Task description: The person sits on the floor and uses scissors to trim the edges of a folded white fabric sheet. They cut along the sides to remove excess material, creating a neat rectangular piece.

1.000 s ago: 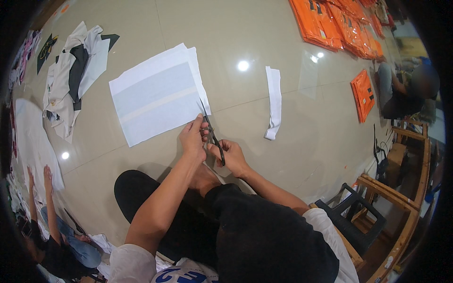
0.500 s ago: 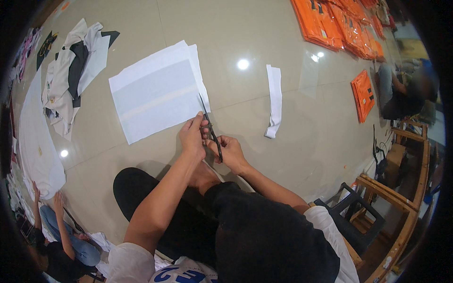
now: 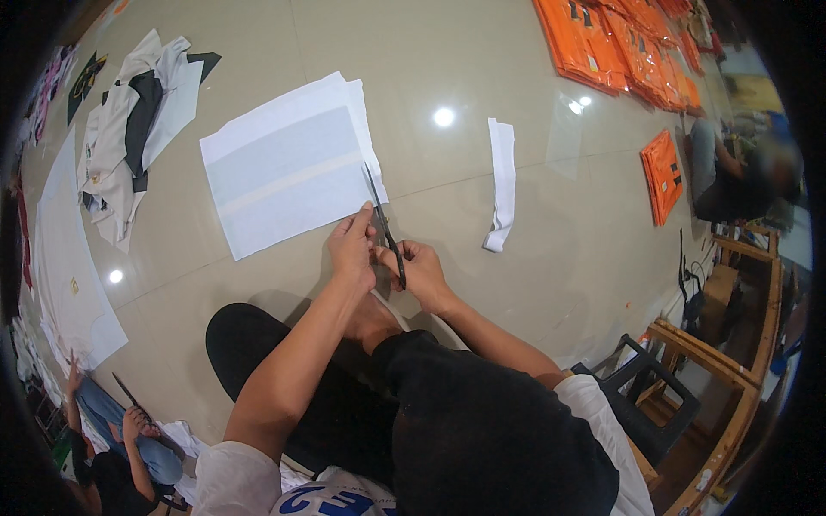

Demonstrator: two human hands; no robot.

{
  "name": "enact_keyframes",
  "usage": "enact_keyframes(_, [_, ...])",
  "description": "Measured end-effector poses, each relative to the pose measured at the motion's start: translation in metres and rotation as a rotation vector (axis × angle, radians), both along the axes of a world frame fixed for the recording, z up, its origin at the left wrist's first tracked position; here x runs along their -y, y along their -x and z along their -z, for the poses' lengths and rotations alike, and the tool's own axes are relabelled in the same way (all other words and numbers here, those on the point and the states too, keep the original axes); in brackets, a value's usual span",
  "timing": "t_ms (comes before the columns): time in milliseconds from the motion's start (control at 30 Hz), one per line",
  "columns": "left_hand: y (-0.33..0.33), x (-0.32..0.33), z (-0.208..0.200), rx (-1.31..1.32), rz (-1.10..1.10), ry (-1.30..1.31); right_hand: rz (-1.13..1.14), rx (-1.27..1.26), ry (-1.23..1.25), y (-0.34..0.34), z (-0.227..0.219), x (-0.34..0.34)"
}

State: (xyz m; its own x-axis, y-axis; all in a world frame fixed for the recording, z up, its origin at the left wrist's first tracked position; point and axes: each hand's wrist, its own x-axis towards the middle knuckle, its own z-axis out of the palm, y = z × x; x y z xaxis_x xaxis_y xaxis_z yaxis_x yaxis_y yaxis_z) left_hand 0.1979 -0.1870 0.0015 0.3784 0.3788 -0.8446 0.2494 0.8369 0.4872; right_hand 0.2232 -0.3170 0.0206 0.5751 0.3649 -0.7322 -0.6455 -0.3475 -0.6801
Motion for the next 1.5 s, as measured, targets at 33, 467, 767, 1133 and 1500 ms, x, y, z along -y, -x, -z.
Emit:
enact_keyframes(33, [0.000, 0.001, 0.001, 0.001, -0.014, 0.006, -0.003, -0.004, 0.011, -0.002, 0.001, 0.000])
enact_keyframes(467, [0.000, 0.000, 0.001, 0.016, -0.037, 0.024, 0.001, -0.004, 0.029, -0.005, 0.001, -0.008])
enact_keyframes(767, [0.000, 0.001, 0.005, 0.003, -0.035, 0.005, 0.008, -0.002, 0.042, -0.001, -0.001, -0.008])
enact_keyframes(1133, [0.002, -0.006, -0.008, 0.032, -0.036, 0.033, 0.000, 0.008, 0.030, -0.019, 0.004, -0.022])
enact_keyframes(1500, [0.004, -0.005, -0.002, 0.019, -0.016, 0.018, 0.018, 0.002, 0.008, -0.017, 0.007, -0.019])
